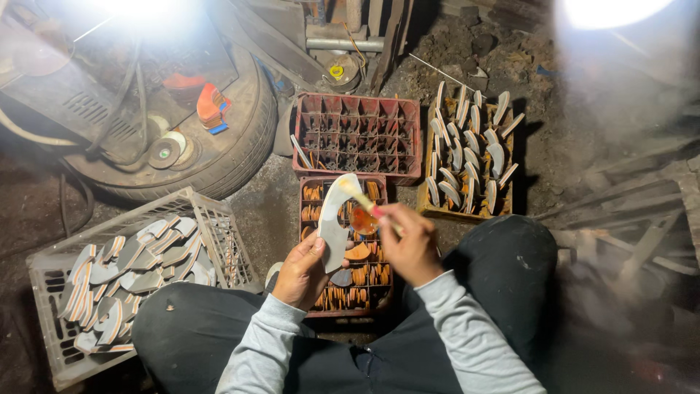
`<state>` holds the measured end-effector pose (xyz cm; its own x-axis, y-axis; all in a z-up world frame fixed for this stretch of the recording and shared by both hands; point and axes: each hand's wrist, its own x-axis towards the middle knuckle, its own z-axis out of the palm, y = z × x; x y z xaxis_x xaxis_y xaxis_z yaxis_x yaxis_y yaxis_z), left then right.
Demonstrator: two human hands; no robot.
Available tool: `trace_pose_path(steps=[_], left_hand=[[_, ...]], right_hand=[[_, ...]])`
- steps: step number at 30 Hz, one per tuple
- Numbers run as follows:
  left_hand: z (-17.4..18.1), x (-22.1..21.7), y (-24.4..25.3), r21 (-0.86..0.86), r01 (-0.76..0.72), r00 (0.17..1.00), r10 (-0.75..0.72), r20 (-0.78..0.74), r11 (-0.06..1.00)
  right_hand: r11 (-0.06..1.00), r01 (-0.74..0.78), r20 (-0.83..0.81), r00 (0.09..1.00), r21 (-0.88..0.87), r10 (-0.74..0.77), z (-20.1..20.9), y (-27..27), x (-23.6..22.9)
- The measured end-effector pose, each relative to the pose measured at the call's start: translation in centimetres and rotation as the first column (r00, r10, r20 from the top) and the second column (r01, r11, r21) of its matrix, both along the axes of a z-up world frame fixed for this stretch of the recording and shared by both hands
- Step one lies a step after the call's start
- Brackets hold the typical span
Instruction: The person sits on the floor and uses a toothbrush to apply orange paint to the edges of curved shoe parts. They pick up each part from a crate, paint it, and place it into a red crate.
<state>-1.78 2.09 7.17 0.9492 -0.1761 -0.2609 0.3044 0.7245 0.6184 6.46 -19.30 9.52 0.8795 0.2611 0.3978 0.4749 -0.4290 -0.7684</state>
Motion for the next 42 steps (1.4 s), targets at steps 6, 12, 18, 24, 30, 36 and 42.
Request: trace_pose_path(steps=[6, 12, 18, 24, 30, 36, 42], left_hand=[[-0.5, -0.3, -0.1, 0.030, 0.017, 1.000, -0.017, 0.007, 0.999], [-0.1, 0.2, -0.1, 0.002, -0.047, 0.997, 0.047, 0.067, 0.999], [-0.1, 0.2, -0.5, -0.055, -0.059, 0.992, 0.065, 0.107, 0.997], [0.3, 0.5, -0.1, -0.085, -0.098, 0.991, 0.105, 0.084, 0.992], [-0.1, 0.3, 0.1, -0.083, -0.054, 0.994, 0.062, 0.092, 0.995], [0.0, 0.4, -0.1, -0.066, 0.000, 0.997, 0.005, 0.074, 0.998], [0.5, 0.5, 0.2, -0.059, 0.029, 0.998, -0.025, 0.054, 0.998]], right_hand=[[0.995, 0.057, -0.197, 0.978, -0.076, -0.071, -1.0, 0.7, 0.3], [0.985, 0.165, -0.335, 0.926, -0.059, -0.175, -0.4, -0.3, 0.7], [1.000, 0.014, -0.106, 0.994, -0.001, -0.014, -1.9, 0.9, -0.3], [0.995, 0.097, -0.190, 0.977, 0.019, -0.092, -1.1, -0.1, 0.5], [0.985, 0.130, -0.290, 0.944, -0.111, -0.157, -0.6, -0.7, 1.2], [0.999, -0.044, -0.012, 0.999, -0.010, 0.044, -0.3, -0.7, 1.4], [0.977, 0.187, -0.370, 0.905, -0.100, -0.211, -0.5, -2.2, 2.7]])
